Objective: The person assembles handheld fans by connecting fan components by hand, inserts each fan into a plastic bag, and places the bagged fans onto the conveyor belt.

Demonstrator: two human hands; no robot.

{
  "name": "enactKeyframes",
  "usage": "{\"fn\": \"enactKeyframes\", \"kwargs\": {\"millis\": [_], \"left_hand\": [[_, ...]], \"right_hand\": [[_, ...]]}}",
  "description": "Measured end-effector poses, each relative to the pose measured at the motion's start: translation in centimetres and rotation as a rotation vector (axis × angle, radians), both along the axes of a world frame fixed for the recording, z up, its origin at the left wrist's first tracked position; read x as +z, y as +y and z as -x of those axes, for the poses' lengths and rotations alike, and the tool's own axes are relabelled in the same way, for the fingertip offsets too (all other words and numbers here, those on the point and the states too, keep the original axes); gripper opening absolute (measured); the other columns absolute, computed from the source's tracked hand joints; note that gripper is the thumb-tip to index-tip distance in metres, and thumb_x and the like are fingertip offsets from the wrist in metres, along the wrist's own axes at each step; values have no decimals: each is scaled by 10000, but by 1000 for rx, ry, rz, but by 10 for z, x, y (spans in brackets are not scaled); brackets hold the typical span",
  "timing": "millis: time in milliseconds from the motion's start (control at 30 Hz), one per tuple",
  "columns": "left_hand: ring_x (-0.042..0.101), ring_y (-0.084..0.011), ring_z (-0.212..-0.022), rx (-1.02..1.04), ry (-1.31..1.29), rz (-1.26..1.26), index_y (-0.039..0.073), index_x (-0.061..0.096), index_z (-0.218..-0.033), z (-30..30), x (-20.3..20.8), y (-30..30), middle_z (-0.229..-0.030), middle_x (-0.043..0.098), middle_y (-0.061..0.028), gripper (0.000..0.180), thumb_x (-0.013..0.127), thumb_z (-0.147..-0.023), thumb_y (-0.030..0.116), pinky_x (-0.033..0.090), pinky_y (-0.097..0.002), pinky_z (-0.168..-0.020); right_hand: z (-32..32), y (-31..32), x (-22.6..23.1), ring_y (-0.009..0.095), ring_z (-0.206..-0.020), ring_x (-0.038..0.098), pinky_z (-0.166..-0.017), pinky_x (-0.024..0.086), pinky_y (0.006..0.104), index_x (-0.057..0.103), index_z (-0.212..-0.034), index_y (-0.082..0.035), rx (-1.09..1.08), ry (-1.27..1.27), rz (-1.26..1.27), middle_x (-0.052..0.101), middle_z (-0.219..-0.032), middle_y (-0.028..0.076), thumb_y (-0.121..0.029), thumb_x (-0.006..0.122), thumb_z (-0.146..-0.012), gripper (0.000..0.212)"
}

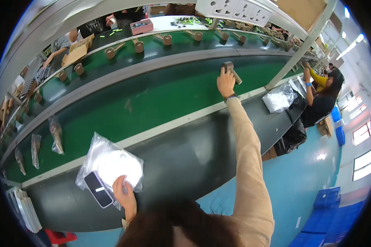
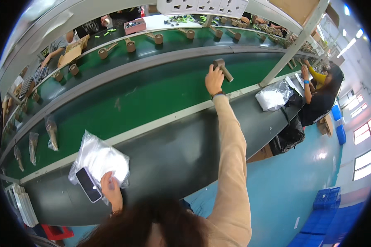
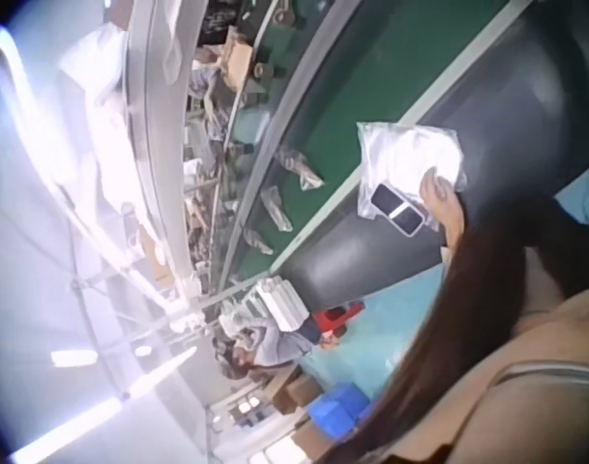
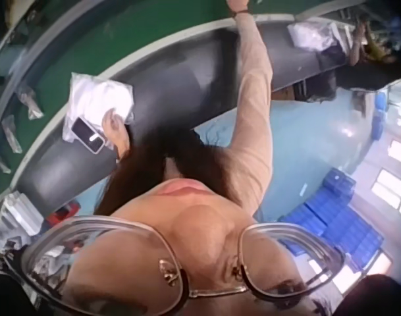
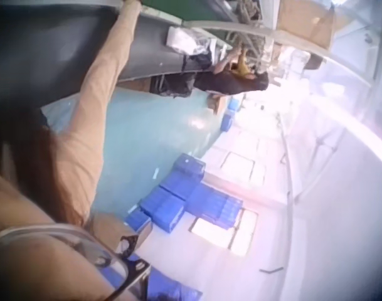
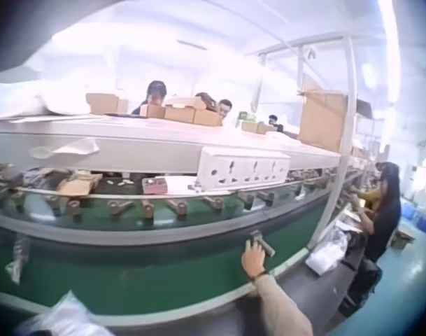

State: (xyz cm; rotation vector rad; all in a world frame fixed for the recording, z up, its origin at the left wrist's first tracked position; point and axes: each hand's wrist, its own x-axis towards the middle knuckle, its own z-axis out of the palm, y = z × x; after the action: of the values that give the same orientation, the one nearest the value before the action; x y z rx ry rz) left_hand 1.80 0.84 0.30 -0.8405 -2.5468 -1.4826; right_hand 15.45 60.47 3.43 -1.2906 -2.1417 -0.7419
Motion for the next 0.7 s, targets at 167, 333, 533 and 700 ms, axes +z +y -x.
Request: {"fn": "enactKeyframes", "kwargs": {"millis": [167, 333, 533, 700], "left_hand": [[575, -223, -890, 24, 59, 16, -16, 651, -1068, 0, -5, -3, -1071, 639, -130, 261, 586, -819, -55, 446, -299, -722], [568, -207, -837, 42, 141, 15, -22, 655, -1059, 2, -21, -11, -1037, 647, -145, 279, 589, -795, -80, 439, -280, -699], [606, -262, -941, 115, 81, 52, -5, 672, -1034, -15, -10, -22, -1023, 654, -142, 269, 602, -783, -72, 482, -329, -765], [603, -310, -1026, 77, 75, 116, 28, 680, -1035, -7, 7, -7, -1053, 663, -136, 246, 648, -794, -6, 468, -380, -917]], "right_hand": [[20, 99, -19, 299, -929, 578, -633, 456, 416, 525, -1234, -160, -176, -283, -184, 548, -1142, 126, -146, 518, -889, 345], [55, 122, -45, 282, -913, 557, -548, 399, 438, 534, -1242, -175, -324, -513, -110, 534, -1124, 117, -144, 474, -916, 333], [108, 106, -51, 231, -621, 581, -474, 382, 476, 602, -1094, -36, -551, -665, -42, 593, -804, 50, -224, 595, -833, 321], [37, 110, -1, 218, -794, 646, -605, 497, 394, 523, -1291, -146, -73, -502, -431, 624, -1085, 160, -195, 521, -874, 420]]}}
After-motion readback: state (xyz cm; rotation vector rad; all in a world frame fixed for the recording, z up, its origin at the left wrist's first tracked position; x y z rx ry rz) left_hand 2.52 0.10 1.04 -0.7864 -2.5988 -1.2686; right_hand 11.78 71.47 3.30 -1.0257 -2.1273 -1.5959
